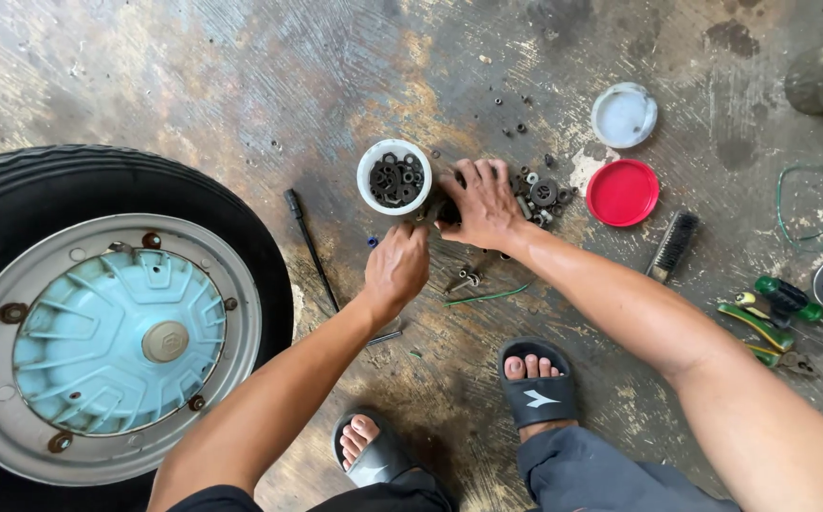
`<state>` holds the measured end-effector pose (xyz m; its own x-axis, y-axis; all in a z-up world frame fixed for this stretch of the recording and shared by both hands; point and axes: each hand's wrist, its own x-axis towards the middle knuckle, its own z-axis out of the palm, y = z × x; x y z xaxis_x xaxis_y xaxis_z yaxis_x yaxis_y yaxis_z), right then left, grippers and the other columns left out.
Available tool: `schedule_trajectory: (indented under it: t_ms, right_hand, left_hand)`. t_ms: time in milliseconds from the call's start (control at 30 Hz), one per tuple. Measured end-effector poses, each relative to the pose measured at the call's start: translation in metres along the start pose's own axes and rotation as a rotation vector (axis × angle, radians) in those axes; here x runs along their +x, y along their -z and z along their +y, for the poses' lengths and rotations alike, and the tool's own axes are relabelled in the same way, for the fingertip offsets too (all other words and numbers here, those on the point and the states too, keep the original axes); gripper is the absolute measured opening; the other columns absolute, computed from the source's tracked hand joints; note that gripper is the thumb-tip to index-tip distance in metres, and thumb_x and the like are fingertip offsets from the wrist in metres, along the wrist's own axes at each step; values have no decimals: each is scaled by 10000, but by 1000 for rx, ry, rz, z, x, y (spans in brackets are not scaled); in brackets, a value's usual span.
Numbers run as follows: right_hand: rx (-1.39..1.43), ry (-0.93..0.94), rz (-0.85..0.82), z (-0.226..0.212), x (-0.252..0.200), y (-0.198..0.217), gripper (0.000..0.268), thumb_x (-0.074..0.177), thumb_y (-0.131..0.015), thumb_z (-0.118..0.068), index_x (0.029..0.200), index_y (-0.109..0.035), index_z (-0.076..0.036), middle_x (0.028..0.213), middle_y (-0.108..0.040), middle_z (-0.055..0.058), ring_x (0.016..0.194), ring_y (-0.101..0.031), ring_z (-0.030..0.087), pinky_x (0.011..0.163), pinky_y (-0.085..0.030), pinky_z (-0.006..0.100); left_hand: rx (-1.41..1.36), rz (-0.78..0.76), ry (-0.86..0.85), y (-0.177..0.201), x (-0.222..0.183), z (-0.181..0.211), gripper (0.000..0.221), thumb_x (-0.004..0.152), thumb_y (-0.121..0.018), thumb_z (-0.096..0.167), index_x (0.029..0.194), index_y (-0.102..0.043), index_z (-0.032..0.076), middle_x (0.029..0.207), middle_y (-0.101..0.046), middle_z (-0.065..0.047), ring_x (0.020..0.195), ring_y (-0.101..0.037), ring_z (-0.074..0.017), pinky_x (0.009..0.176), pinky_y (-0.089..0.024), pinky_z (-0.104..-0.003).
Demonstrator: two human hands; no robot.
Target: Sorting and picking up small motorcycle parts from the floor and placing them into a container
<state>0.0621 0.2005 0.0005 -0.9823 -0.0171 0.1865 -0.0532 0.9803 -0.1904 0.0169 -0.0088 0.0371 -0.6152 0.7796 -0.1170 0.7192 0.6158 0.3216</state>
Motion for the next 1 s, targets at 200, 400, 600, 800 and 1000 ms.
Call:
schedule_trajectory:
  t_ms: [200,400,600,800,1000]
  right_hand:
    - [28,12,-4,3,-5,-5,355,800,-694,-450,974,-539,-182,997,-482,50,894,-530,257,832,-396,444]
    - [174,-113,-9,24,-36,46,813,778,-756,-589,1434,-462,-209,1328,-484,212,1298,-471,457,1010,-393,595]
    - [146,-86,-129,62,-82,62,1317,627,-529,-1010,1658,-150,-283,1601,-240,317,1439,-271,569,1097,-329,717]
    - [138,-55,-240,39,-55,45,1264,596,-777,-784,1632,-157,-411,1634,-214,275,1464,-270,555,1137,-319,697]
    - [-63,136,37,33,-48,19,857,586,-746,-643,1379,-572,-367,1301,-497,107,1179,-491,370,914,-436,516]
  left_hand:
    - [14,11,2,-14,3,14,190,881,-639,241,1053,-629,161,959,-621,-56,868,-673,-257,664,-604,-379]
    - [4,159,81,-5,21,54,332,872,-595,160,1196,-616,91,1116,-618,-126,963,-673,-335,797,-594,-403]
    - [-175,262,177,-42,27,70,643,744,-552,-1,1381,-553,-89,1258,-556,-286,1130,-587,-475,1010,-472,-516]
    - [-430,326,250,-83,37,57,575,772,-520,18,1340,-606,21,1268,-514,-217,1214,-567,-423,1100,-424,-457]
    - [-524,299,347,-79,34,62,407,834,-498,59,1212,-650,75,1192,-579,-146,1148,-636,-387,1046,-475,-442]
